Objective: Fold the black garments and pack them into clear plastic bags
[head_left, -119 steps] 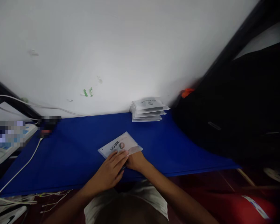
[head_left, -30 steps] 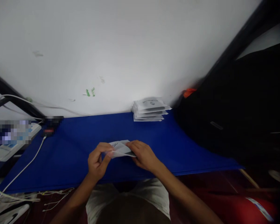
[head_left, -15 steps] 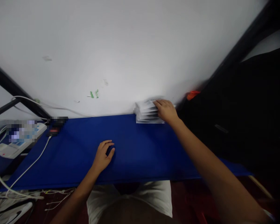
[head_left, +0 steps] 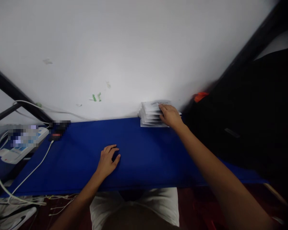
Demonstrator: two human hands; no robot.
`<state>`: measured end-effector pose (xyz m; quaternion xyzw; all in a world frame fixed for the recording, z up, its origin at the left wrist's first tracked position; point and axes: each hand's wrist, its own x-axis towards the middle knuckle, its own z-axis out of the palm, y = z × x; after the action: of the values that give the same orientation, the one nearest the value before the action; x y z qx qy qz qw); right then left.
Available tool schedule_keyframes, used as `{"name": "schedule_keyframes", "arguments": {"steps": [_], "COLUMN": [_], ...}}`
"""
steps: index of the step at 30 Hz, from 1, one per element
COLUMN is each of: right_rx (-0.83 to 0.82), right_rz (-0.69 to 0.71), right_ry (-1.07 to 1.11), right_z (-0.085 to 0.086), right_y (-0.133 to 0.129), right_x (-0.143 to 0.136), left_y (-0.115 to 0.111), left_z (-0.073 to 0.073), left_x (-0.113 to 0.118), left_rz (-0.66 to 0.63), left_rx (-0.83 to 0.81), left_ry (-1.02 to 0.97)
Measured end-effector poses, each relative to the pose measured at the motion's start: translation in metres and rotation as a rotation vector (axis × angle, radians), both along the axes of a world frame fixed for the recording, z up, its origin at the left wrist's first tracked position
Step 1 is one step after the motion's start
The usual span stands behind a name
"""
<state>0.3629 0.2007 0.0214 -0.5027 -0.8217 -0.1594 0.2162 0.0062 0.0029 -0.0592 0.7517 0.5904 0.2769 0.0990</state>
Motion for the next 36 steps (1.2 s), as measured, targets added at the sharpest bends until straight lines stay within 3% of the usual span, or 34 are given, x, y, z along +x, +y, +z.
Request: {"name": "schedule_keyframes", "arguments": {"steps": [13,27,36], "right_rx": [-0.001,0.058,0.046], "right_rz": [0.056,0.162,0.124], "right_ry": [-0.114,-0.077,-0.035], "right_z": [0.004,0.001,0.003], "right_y": [-0.004,-0.004,-0.010], "right_x": [-0.013,-0.037,-0.042], "left_y": [0.000,-0.001,-0.001], "left_z": [-0.001,0.002,0.003], "left_x": [-0.001,0.000,-0.001], "left_rz": [-0.004,-0.005,-0.013], "left_rx": [-0.005,-0.037,-0.057], "left_ry": [-0.012,-0.043,-0.044]}}
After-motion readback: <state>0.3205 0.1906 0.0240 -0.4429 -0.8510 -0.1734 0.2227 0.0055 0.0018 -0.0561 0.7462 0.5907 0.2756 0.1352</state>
